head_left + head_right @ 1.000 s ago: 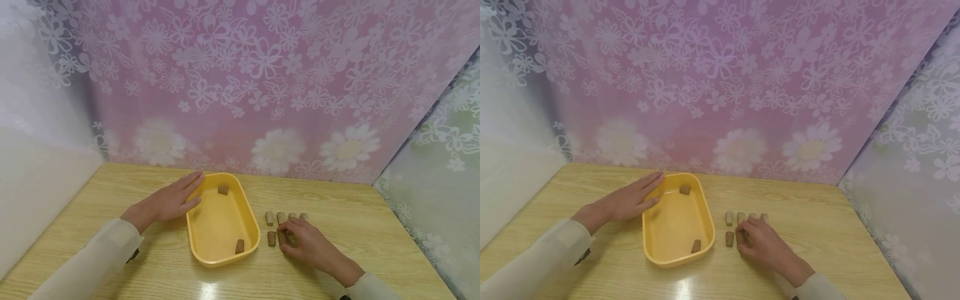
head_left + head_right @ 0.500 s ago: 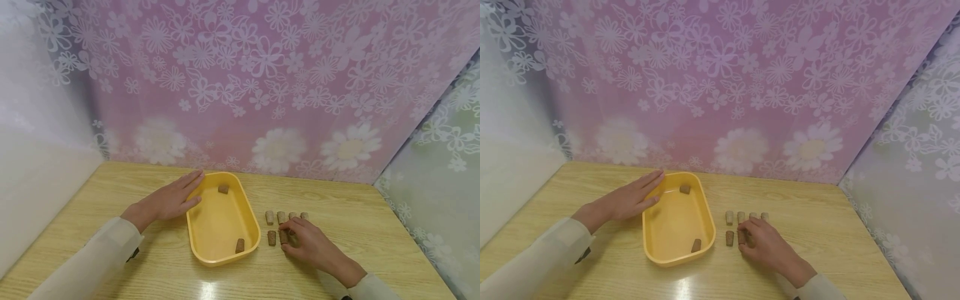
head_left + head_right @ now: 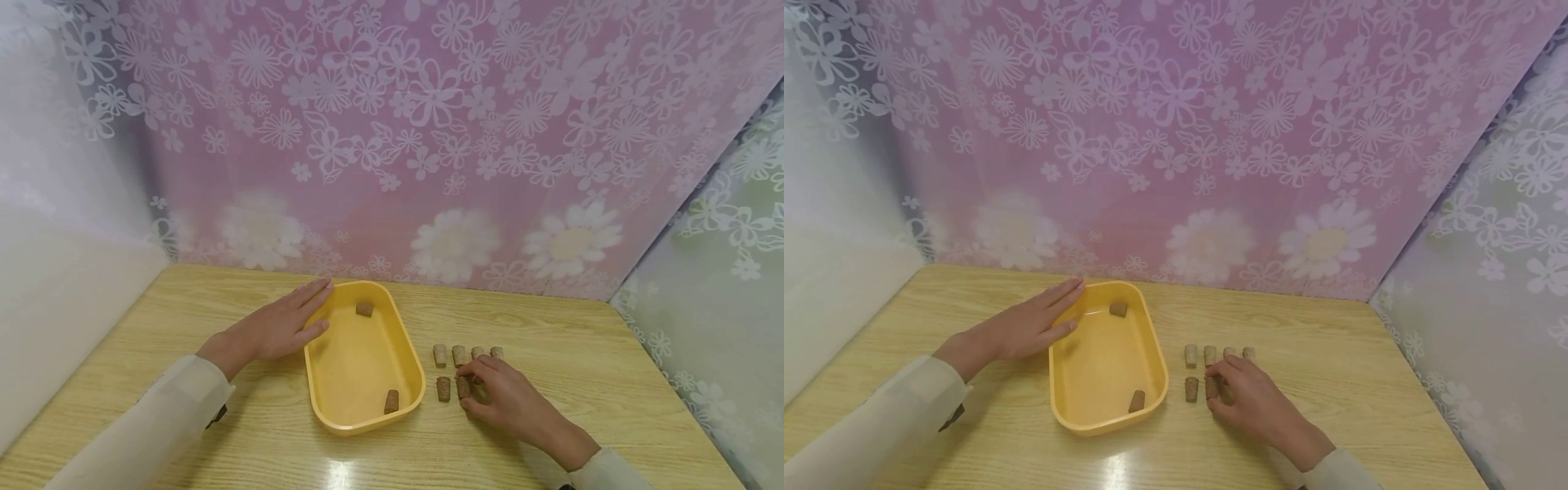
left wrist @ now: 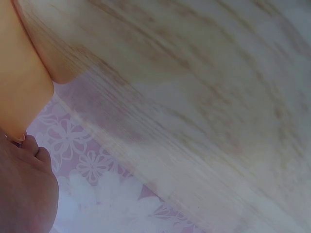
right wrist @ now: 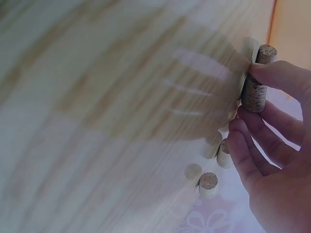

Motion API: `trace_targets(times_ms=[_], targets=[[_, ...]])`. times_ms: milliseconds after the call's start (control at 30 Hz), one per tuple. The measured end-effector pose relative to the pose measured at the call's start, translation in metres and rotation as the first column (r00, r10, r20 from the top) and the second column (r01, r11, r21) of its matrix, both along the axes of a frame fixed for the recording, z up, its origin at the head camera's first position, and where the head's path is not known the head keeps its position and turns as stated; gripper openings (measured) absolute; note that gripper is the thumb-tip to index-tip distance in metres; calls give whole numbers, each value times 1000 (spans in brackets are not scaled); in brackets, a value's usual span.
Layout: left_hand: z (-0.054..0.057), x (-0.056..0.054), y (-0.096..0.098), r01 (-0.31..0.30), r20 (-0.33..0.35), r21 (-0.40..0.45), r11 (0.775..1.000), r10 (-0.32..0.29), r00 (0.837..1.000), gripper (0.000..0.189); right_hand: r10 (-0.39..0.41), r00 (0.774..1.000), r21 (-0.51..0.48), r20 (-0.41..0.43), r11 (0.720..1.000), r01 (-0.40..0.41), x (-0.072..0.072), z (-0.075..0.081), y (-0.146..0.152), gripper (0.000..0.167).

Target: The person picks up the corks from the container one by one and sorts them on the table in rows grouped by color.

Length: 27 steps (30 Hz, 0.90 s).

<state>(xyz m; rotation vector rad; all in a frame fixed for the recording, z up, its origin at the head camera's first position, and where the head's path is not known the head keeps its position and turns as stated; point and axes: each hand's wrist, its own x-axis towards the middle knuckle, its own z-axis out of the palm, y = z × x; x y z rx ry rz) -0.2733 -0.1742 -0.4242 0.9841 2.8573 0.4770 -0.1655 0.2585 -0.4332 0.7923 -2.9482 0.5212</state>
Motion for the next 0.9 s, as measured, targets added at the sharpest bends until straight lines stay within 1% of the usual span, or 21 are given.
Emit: trace_targets(times_ms=[300,467,567,667,900], targets=[[-1,-1,1,1,12,0,1000,-1,1000,77,14,999,5,-52,1000,-14,0,-3,0,37],[-1,-1,1,4,8,-7,1000,-4,1000,76,-10,999,-1,-52,1000,10,2,0,-1,39],[0,-1,1,5,4,1,1000,-5,1000,76,-51,998,-26,-35,998,50,4,5,-2,38],[1,0,1,1,5,-1,1000,-1,1000,77,-69,997,-58,-46,996,66,5,14,-4,34],[1,0,1,4,4,-6,1000,-4,1000,76,-16,994,-97,-111,995,5,-3,33,-12,32]])
